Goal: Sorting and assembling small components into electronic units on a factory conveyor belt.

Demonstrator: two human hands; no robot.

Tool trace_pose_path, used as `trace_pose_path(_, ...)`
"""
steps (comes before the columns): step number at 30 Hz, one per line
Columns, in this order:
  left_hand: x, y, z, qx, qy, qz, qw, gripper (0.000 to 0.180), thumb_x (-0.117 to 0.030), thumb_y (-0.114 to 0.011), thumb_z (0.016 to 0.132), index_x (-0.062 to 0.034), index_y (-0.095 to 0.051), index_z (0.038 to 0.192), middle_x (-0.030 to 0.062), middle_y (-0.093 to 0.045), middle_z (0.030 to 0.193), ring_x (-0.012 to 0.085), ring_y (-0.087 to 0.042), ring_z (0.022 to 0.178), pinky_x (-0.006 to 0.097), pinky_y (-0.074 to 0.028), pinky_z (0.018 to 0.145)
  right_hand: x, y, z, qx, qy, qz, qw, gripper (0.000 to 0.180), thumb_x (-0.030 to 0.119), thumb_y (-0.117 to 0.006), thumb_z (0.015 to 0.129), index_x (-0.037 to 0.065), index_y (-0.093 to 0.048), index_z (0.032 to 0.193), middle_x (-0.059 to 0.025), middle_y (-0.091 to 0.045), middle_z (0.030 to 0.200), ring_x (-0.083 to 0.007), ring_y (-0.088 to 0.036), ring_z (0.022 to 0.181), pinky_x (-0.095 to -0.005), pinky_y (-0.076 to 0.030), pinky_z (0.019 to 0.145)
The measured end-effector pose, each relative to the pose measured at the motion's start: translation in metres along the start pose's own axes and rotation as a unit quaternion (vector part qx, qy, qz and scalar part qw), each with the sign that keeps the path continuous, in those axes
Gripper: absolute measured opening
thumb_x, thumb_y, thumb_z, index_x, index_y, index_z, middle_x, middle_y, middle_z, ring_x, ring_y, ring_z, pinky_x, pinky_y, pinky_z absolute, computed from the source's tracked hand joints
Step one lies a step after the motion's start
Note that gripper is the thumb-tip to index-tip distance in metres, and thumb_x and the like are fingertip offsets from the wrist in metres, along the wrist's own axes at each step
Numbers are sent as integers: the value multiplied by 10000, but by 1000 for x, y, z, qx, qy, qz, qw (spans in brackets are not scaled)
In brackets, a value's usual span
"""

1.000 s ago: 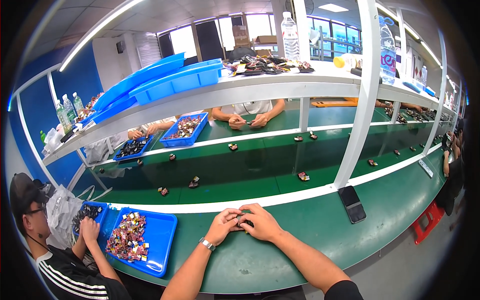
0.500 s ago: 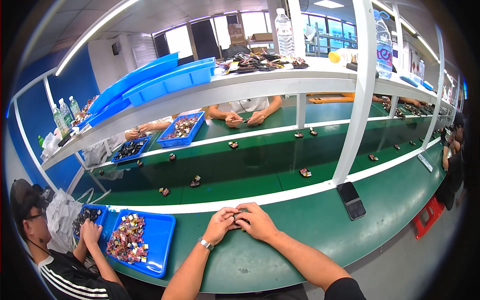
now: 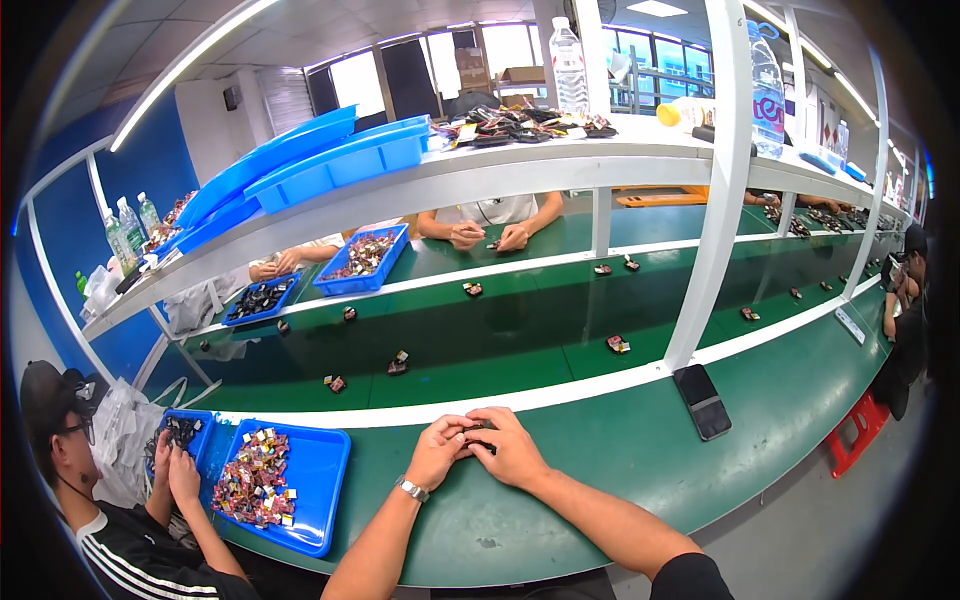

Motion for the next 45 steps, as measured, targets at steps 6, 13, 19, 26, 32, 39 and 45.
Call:
trace_pose_path(6, -4, -3, -1, -2, 6, -4, 1000, 204, -18, -482, 984, -28, -526, 1183, 115, -594, 1280, 168, -625, 1082, 305, -556, 883, 11, 9, 4, -10, 54, -61, 997, 184, 58, -725, 758, 69, -717, 942, -84, -595, 1216, -294, -530, 1153, -391, -466, 949)
trace_pose_path(13, -2, -2, -1, 6, -1, -19, 1000, 205, -9, -482, 981, -20, -522, 1181, 119, -589, 1293, 177, -619, 1100, 315, -552, 896, -1, 1, 0, -17, 14, -19, 1000, 189, 51, -715, 765, 81, -724, 951, -86, -590, 1248, -302, -510, 1183, -393, -468, 952)
trace_pose_path(19, -4, 0, 0, -30, -26, -15, 999, 211, -2, -460, 988, -13, -520, 1189, 137, -574, 1319, 184, -614, 1112, 314, -551, 888, -3, -1, 4, -2, 6, 4, 1000, 181, 45, -698, 790, 71, -718, 968, -84, -589, 1259, -310, -490, 1210, -404, -466, 967)
trace_pose_path(26, 2, 3, 0, -31, 5, -3, 1000, 241, -9, -470, 983, -7, -513, 1220, 113, -618, 1206, 177, -625, 1074, 322, -548, 900, 14, 9, 8, -37, 66, -48, 996, 153, 17, -712, 759, 48, -690, 908, -83, -620, 1100, -270, -595, 1021, -348, -532, 816)
trace_pose_path(32, -1, -2, 0, -26, 8, -4, 1000, 243, -5, -474, 979, -5, -516, 1218, 108, -622, 1186, 170, -627, 1059, 315, -547, 896, 12, 8, 6, -46, 86, -99, 990, 166, 4, -723, 731, 55, -674, 881, -66, -627, 1014, -246, -615, 911, -342, -541, 730)
trace_pose_path(39, 1, 1, 0, -32, 13, -5, 999, 243, 3, -461, 981, -2, -523, 1216, 104, -623, 1191, 159, -626, 1051, 296, -542, 894, 18, 3, 5, -27, 79, -121, 989, 199, 29, -721, 736, 58, -665, 925, -81, -614, 1016, -262, -602, 930, -348, -536, 749)
trace_pose_path(45, 0, -3, 0, -36, 23, 11, 999, 238, 2, -459, 984, -4, -528, 1212, 100, -628, 1189, 156, -624, 1052, 294, -541, 888, 15, -1, 2, -26, 96, -173, 980, 204, 64, -692, 766, 60, -637, 962, -67, -589, 1032, -260, -590, 966, -363, -557, 748)
Point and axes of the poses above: each hand's wrist, its own z-axis towards the middle knuckle, its own y-axis out of the back of the hand, x = y × z, the point moved 8 cm from there along z, towards the middle knuckle
